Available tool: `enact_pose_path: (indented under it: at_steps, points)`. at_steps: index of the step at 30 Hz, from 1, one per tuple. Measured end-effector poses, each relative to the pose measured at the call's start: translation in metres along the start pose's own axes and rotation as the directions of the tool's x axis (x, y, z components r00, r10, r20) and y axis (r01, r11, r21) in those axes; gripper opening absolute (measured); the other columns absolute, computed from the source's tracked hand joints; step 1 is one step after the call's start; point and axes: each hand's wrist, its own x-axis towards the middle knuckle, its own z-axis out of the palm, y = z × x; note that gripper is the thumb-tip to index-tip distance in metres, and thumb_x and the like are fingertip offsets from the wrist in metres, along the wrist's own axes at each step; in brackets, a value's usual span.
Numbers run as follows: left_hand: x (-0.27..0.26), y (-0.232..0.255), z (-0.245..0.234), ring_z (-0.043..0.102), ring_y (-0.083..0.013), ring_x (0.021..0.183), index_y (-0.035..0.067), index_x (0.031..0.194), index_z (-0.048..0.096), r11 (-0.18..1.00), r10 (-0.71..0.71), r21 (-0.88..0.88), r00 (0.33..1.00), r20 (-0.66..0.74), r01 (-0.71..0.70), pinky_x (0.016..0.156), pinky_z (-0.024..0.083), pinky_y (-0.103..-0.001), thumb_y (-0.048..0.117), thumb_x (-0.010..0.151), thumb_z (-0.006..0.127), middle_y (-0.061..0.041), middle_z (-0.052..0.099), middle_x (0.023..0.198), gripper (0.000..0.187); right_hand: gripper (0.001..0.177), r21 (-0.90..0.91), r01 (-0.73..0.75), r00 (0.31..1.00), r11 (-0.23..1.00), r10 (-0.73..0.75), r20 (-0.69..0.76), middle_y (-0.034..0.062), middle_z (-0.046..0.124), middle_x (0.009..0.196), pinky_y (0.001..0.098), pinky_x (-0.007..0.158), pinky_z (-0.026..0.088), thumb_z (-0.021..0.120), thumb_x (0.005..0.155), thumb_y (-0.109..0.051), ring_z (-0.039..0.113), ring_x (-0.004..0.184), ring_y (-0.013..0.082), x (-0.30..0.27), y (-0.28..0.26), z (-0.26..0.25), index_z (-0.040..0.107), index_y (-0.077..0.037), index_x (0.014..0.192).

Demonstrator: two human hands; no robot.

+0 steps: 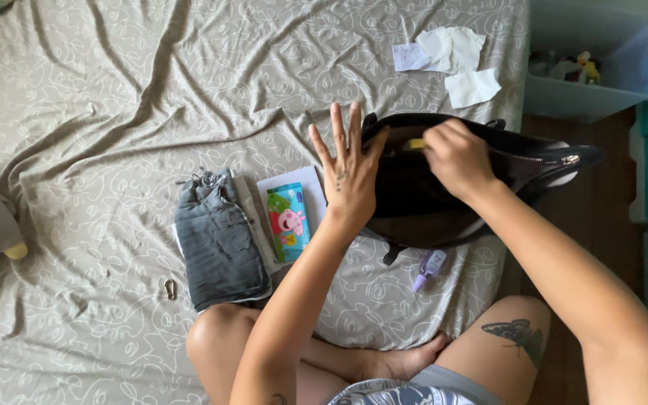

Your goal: The person sits on a bed and packs a small black pouch with cosmetics, then places the pouch, a notebook, glasses, bottles and other personal items into a black handbag, zips the handbag closed, and finally takes some items back out onto the bed.

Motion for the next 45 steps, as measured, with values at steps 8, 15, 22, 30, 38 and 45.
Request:
enact_pose_path:
  at_steps: [8, 15, 22, 30, 38, 45]
  points:
    - [0.001, 0.001, -0.006, 0.006, -0.0493, 0.156, 0.027, 0.151, 0.054, 0.999, -0.004, -0.037, 1.0, -0.001, 0.004, 0.12, 0.003, -0.076, 0.001, 0.073, 0.066, -0.021, 0.021, 0.168, 0.083, 0.02, -0.231, 0.025, 0.819, 0.973, 0.112, 0.563, 0.0207, 0.074, 0.098, 0.0449, 0.088, 0.059, 0.058, 0.09, -0.006, 0.073, 0.095, 0.0355, 0.001, 0.051, 0.1, 0.078, -0.006, 0.096]
    - [0.006, -0.015, -0.018, 0.003, -0.0495, 0.154, 0.028, 0.147, 0.054, 0.976, 0.033, -0.216, 0.985, 0.167, 0.004, 0.119, 0.004, -0.075, 0.013, 0.067, 0.078, -0.02, 0.018, 0.167, 0.084, 0.022, 0.218, -0.069, 0.983, 0.974, 0.029, 0.183, 0.0234, 0.073, 0.106, 0.0467, 0.086, 0.057, 0.067, 0.086, 0.002, 0.071, 0.096, 0.0402, 0.013, -0.009, -0.022, 0.073, 0.005, 0.107]
    - [-0.033, -0.062, -0.031, 0.009, -0.0548, 0.15, 0.03, 0.14, 0.063, 0.875, 0.013, -0.475, 0.976, 0.218, 0.095, 0.116, 0.016, -0.072, 0.029, 0.076, 0.084, -0.021, 0.022, 0.164, 0.067, 0.018, 0.609, 0.045, 0.981, 0.792, 0.079, -0.175, 0.012, 0.072, 0.1, 0.0316, 0.078, 0.06, 0.069, 0.091, 0.0, 0.073, 0.088, 0.0241, -0.091, -0.179, -0.047, 0.064, -0.005, 0.107]
    - [-0.084, -0.057, -0.022, 0.028, -0.0516, 0.154, 0.031, 0.143, 0.062, 0.811, -0.121, -0.577, 0.993, -0.006, 0.095, 0.122, 0.031, -0.06, 0.041, 0.093, 0.076, -0.018, 0.037, 0.164, 0.054, 0.032, 0.63, -0.591, 0.798, 0.504, 0.477, 0.367, 0.012, 0.075, 0.112, 0.0421, 0.084, 0.054, 0.069, 0.098, -0.022, 0.072, 0.101, 0.0251, -0.112, -0.221, 0.233, 0.066, -0.005, 0.126]
    - [-0.078, -0.06, -0.013, 0.027, -0.0516, 0.153, 0.032, 0.143, 0.06, 0.799, -0.124, -0.595, 0.992, -0.019, 0.088, 0.122, 0.03, -0.059, 0.038, 0.088, 0.077, -0.018, 0.038, 0.162, 0.058, 0.048, 0.434, -0.736, 0.676, 0.519, 0.549, 0.491, 0.0199, 0.063, 0.124, 0.0456, 0.089, 0.049, 0.065, 0.098, -0.027, 0.063, 0.113, 0.0332, -0.102, -0.218, 0.293, 0.052, -0.003, 0.137]
    - [-0.068, -0.063, -0.021, 0.024, -0.052, 0.152, 0.029, 0.143, 0.06, 0.795, -0.092, -0.601, 0.996, 0.015, 0.082, 0.121, 0.028, -0.06, 0.033, 0.085, 0.077, -0.019, 0.037, 0.161, 0.06, 0.04, 0.615, -0.429, 0.903, 0.661, 0.289, 0.319, 0.0259, 0.071, 0.101, 0.0474, 0.076, 0.053, 0.075, 0.088, -0.018, 0.07, 0.096, 0.0429, -0.059, -0.201, 0.107, 0.061, 0.003, 0.12]
